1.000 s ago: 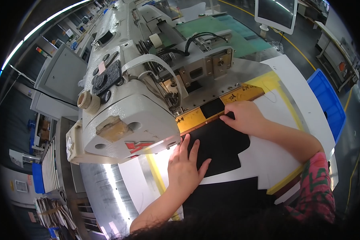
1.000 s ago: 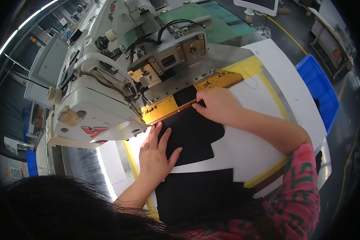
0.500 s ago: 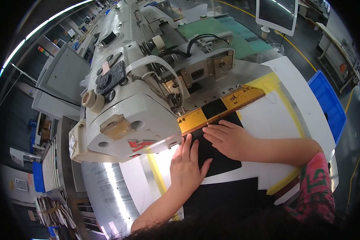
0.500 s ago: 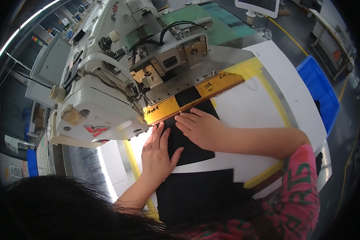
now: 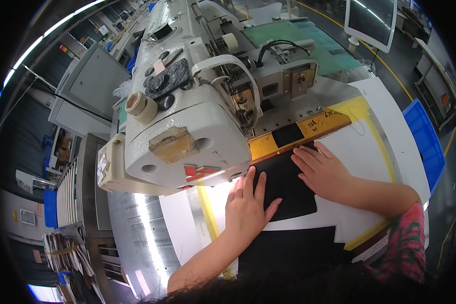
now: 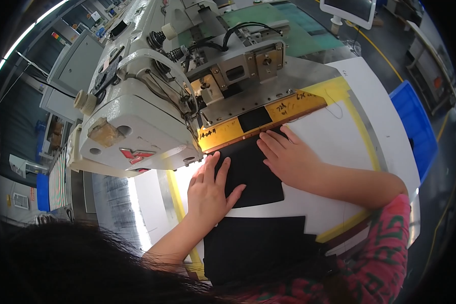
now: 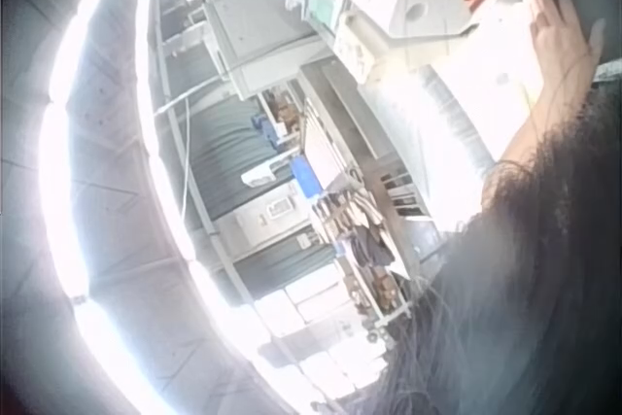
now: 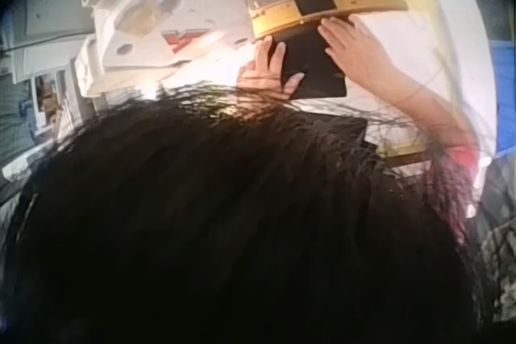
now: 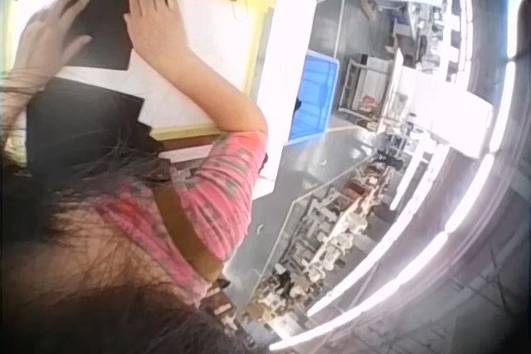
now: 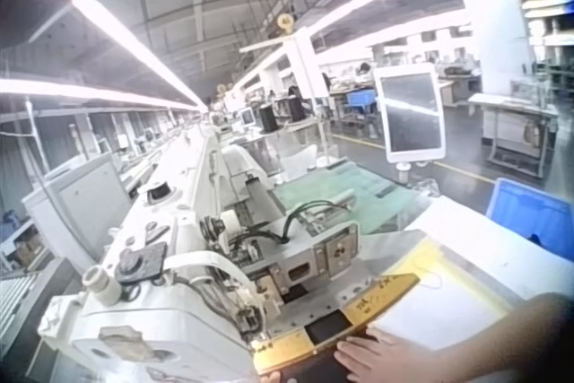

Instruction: Sewing leather pieces using an industrial sewing machine.

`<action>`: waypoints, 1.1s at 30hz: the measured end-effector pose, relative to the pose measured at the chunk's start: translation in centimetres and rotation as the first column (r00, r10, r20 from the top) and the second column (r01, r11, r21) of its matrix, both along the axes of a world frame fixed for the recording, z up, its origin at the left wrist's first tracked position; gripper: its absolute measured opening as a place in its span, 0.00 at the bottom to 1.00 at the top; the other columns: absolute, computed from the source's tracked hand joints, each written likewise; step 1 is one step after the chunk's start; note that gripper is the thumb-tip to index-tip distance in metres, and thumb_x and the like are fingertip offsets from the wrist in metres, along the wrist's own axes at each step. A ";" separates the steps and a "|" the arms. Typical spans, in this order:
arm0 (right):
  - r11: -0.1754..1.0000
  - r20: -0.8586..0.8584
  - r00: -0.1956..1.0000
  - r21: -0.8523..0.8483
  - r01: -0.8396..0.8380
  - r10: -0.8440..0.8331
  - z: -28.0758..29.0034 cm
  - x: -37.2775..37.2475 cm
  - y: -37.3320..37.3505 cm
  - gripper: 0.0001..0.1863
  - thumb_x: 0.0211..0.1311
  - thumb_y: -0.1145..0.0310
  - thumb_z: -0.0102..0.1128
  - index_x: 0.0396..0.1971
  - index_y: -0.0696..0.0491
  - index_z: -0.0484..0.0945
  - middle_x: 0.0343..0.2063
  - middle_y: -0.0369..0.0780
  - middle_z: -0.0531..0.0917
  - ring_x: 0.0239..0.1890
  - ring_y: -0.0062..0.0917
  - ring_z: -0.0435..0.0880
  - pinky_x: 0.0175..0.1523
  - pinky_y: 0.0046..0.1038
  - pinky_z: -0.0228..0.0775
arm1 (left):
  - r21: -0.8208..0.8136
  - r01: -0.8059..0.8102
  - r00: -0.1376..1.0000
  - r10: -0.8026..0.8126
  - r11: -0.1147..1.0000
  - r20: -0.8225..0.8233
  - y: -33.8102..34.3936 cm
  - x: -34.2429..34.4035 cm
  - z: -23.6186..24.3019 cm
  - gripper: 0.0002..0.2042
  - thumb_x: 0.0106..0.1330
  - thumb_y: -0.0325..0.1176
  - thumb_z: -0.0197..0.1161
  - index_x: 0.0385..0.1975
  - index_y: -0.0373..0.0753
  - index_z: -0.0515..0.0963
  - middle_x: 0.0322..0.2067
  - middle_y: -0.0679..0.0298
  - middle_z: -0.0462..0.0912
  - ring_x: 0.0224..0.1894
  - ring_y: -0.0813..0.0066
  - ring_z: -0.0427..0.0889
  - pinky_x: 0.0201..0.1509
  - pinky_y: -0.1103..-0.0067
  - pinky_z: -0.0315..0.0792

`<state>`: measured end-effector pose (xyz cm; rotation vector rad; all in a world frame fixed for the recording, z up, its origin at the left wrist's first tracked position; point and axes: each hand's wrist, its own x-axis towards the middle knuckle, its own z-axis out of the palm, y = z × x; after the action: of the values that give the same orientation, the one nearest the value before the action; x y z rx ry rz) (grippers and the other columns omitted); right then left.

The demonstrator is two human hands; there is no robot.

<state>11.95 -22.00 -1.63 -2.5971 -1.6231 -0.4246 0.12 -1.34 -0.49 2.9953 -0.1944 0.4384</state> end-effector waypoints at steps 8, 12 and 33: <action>0.997 -0.057 0.998 0.069 -0.027 0.031 -0.1 0.2 -0.1 0.25 0.59 0.63 0.58 0.54 0.62 0.72 0.56 0.47 0.71 0.61 0.35 0.69 0.67 0.39 0.55 | 0.039 0.002 1.000 -0.002 0.999 0.007 0.0 0.0 0.3 0.30 0.58 0.52 0.63 0.55 0.36 0.73 0.58 0.48 0.69 0.52 0.52 0.76 0.58 0.66 0.67; 0.997 -0.044 0.998 0.061 -0.036 0.039 0.0 0.3 -0.1 0.25 0.59 0.63 0.58 0.54 0.62 0.72 0.56 0.47 0.72 0.61 0.35 0.69 0.67 0.40 0.55 | 0.030 0.003 1.000 -0.003 1.000 0.003 -0.1 0.1 0.2 0.30 0.58 0.51 0.63 0.55 0.35 0.73 0.58 0.48 0.70 0.52 0.52 0.76 0.58 0.66 0.67; 0.997 -0.031 0.997 0.021 -0.071 0.071 0.4 0.3 -0.2 0.24 0.63 0.60 0.54 0.55 0.60 0.72 0.57 0.45 0.73 0.62 0.32 0.69 0.69 0.41 0.50 | 0.018 -0.001 1.000 0.001 1.000 -0.002 0.0 -0.3 0.7 0.29 0.56 0.50 0.65 0.53 0.35 0.74 0.56 0.48 0.71 0.54 0.53 0.75 0.54 0.66 0.70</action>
<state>12.30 -22.21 -1.23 -2.5099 -1.6861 -0.3909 -0.21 -1.34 0.25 3.0134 -0.1985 0.4364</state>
